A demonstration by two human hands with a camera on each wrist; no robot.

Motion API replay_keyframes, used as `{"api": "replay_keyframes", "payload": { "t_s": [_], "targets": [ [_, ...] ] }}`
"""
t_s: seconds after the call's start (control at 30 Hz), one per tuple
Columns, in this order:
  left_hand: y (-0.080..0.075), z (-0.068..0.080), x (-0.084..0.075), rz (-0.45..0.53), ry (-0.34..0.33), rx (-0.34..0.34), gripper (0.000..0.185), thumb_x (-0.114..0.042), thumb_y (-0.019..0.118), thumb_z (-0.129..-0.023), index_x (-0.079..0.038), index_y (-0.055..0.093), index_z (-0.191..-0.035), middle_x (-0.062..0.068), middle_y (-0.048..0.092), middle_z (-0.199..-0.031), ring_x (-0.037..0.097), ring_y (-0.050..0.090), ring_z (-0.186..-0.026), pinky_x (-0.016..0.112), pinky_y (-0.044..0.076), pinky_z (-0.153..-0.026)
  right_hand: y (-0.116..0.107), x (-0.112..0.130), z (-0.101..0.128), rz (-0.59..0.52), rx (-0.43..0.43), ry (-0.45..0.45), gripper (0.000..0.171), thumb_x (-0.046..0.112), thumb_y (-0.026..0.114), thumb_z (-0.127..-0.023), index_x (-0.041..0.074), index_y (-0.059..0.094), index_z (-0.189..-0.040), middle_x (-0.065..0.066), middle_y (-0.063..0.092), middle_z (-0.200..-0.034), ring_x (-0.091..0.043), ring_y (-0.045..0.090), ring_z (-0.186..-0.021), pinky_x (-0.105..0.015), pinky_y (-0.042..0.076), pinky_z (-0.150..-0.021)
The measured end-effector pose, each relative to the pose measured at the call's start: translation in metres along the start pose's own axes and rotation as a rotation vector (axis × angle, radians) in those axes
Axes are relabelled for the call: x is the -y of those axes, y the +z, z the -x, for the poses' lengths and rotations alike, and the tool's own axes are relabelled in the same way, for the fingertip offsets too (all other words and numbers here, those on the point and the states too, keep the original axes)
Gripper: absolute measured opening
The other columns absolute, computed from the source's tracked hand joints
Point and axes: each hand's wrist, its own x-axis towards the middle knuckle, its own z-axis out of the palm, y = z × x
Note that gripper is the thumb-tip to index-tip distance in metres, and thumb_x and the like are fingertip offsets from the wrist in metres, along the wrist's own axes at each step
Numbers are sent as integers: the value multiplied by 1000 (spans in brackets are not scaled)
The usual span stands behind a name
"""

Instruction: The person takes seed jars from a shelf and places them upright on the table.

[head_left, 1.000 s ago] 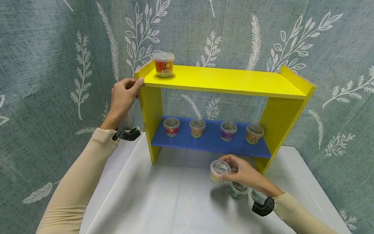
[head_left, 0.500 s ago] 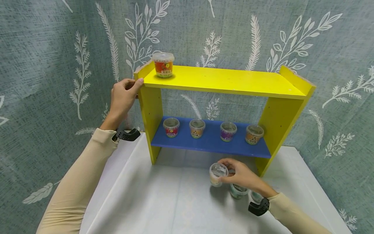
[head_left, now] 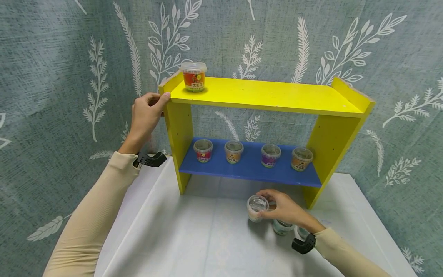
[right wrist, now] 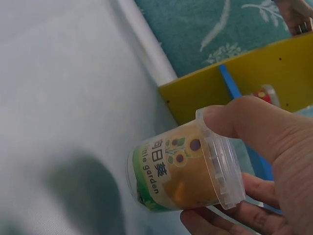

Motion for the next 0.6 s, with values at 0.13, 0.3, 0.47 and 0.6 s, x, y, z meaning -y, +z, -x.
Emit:
{"api": "replay_keyframes", "payload": {
  "t_s": [0.13,0.3,0.47,0.6],
  "targets": [
    [0,0,1,5,2,0,59,-56,63,-98,-4,69,-125,6,67,-111,13,63,-92,34,55,-87,2,-4,-2,34,18,-21,61,33,83,-90,7,58,-139,-7,63,-125,-26,63,-113,-36,57,-92],
    [1,-1,2,12,7,1,59,-56,63,-98,-4,69,-125,6,67,-111,13,62,-92,33,55,-86,3,-7,-6,68,27,-34,61,34,83,-90,6,58,-139,-4,64,-122,-25,64,-110,-35,57,-91],
    [2,-1,3,7,10,0,59,-56,63,-98,-4,69,-125,7,67,-112,13,62,-93,32,55,-85,4,-10,-8,103,25,-38,63,35,84,-88,5,59,-137,-3,65,-121,-24,65,-109,-35,57,-91],
    [1,-1,3,8,10,2,59,-55,63,-98,-3,68,-125,6,67,-111,13,62,-92,27,54,-82,5,-10,-9,145,32,-41,62,38,84,-87,7,61,-135,0,66,-120,-20,65,-107,-39,57,-91]
  ]
}}
